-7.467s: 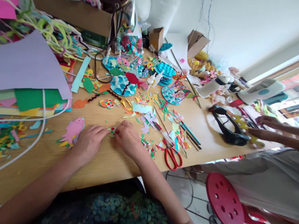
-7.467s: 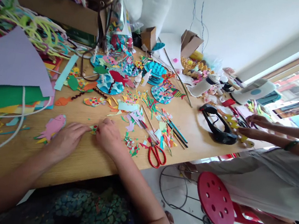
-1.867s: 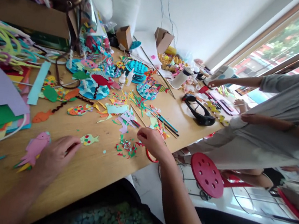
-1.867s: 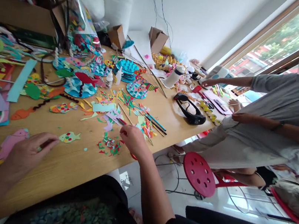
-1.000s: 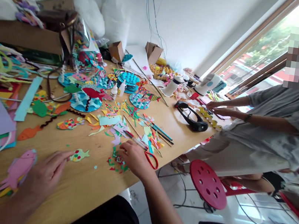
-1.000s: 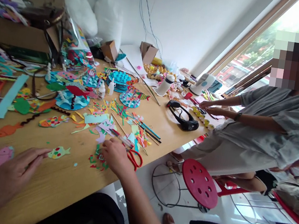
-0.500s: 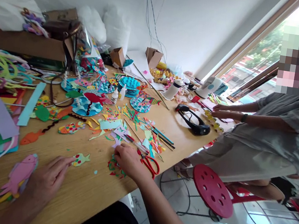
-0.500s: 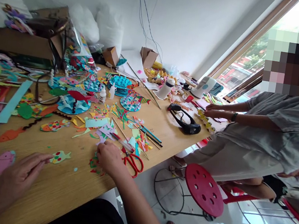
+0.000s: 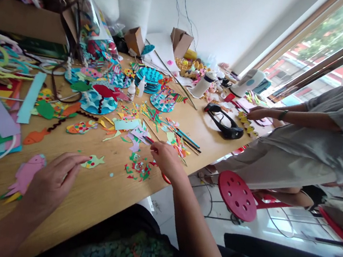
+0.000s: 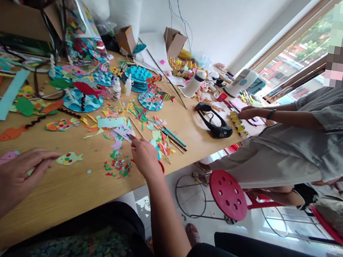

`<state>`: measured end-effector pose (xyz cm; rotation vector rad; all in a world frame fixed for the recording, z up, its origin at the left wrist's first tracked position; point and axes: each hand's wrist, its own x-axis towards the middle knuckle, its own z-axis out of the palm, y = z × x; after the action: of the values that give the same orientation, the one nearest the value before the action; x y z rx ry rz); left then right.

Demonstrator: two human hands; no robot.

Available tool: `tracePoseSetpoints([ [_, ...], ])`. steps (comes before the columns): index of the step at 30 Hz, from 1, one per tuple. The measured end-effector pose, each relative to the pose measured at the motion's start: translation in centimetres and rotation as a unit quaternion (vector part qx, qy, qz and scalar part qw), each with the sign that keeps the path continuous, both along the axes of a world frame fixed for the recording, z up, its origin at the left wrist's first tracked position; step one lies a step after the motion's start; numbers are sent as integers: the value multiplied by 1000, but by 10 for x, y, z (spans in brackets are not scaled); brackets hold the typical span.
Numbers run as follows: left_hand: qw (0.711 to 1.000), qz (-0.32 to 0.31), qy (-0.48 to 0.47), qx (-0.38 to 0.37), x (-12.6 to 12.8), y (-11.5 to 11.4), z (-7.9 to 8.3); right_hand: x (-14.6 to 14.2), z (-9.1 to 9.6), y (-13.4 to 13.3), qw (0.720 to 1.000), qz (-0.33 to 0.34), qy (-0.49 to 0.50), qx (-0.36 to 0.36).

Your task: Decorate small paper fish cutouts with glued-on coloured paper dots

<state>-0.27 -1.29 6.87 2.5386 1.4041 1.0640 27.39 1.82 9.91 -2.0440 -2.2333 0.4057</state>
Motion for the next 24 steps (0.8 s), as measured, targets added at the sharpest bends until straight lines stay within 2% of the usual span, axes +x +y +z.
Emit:
tracePoseSetpoints([
  [4,1000,-17,-8,-21,5,-3,4,10,5,-7,1000,-5,-19,-11],
  [9,999,-11,-14,-47,7,-1,1,18,7,-14,997,-34,-51,-45],
  [13,999,-30,9,-28,11,1,-2,14,10,-27,997,21,-12,-79],
  [17,999,-46,14,-8,15,2,-4,3,2,-38,996,47,2,-80],
  [24,1000,-16,-5,-16,6,2,-4,0,-8,-42,994,69,10,-79],
])
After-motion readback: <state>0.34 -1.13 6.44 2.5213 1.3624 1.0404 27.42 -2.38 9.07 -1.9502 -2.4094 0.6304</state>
